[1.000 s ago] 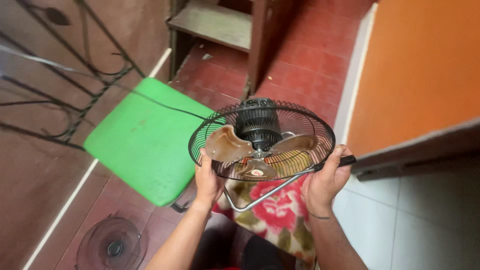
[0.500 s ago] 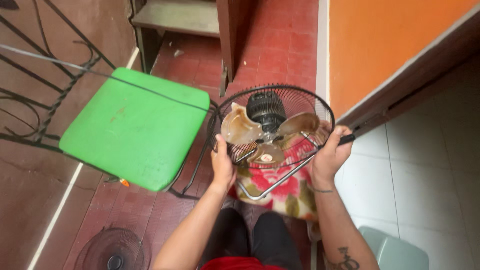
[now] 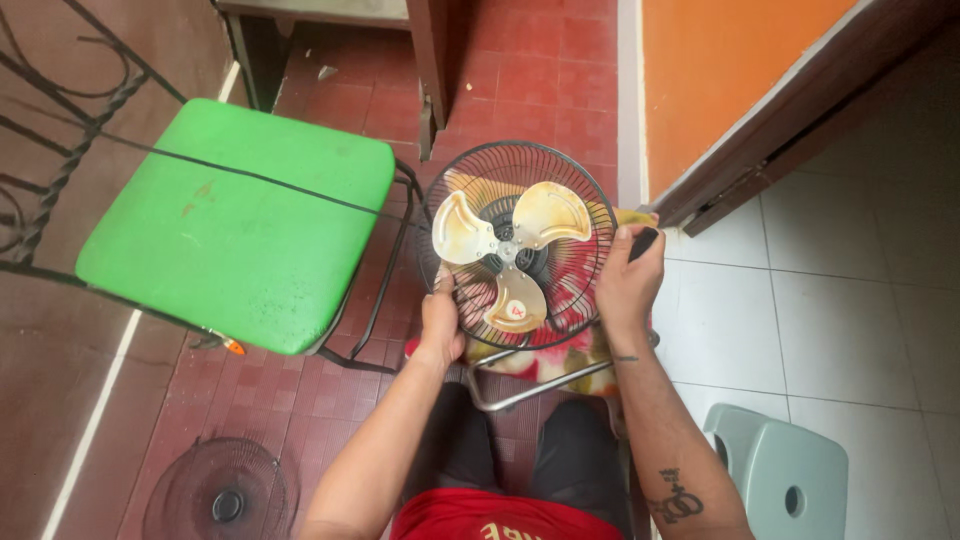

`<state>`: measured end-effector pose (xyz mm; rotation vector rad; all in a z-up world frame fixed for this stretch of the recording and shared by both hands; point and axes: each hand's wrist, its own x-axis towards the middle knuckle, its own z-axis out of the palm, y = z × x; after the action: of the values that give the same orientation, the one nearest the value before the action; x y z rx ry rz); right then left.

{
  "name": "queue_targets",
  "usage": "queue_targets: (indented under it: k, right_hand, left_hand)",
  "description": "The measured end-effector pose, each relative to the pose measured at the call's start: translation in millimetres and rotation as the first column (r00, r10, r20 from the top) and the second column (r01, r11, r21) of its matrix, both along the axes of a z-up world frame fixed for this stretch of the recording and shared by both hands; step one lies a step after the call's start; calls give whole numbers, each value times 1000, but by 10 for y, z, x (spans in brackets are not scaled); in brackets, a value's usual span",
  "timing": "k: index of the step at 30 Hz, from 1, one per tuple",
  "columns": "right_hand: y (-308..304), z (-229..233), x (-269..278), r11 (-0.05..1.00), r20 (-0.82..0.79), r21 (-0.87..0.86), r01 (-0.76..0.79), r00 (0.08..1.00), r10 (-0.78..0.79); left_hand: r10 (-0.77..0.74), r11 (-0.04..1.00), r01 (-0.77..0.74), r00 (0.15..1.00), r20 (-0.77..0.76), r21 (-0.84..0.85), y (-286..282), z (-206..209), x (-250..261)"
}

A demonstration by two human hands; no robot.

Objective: The person assembles a standing fan by attaching the blades to the motor, securing them with a nut, and then attaching the front and rear wire cages. They also handle a smaller table fan, placing it on a chair and adjusting its cage.

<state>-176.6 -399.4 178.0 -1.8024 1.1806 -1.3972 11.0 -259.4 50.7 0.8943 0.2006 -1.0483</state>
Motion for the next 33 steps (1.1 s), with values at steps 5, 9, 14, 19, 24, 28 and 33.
queue_targets:
  k: [5,9,14,19,24,28,33]
  right_hand:
    - [-222,-281,28,991,-121,134,-1,993,18]
    - [-200,-463,7,983,-171,178,36,985,-5]
    - [-81,-338,-12,985,-192,174,2,981,32]
    - [-4,-46,80,991,-144,-24,-132,981,128]
    - [-68,-59,133,983,-299,97,-153,938,175]
    - [-161,-168,146,983,-268,75,-169,946,183]
    - [-164,-273,147,983,-308,103,-154,934,179]
  left_hand:
    - [-117,978,119,993,-21,173,35,-459,93]
    - [-158,955,181,981,-115,236,-7,-729,77]
    - [-103,946,128,990,-98,298,-66,-790,51]
    - [-273,864,196,956,104,463,-129,-614,25]
    - [-663,507,337,740,109,794,-113,-87,69]
    - [-932,200,142,334,144,969,-20,293,247]
    - [-932,284,-187,177,316,940,47,374,322]
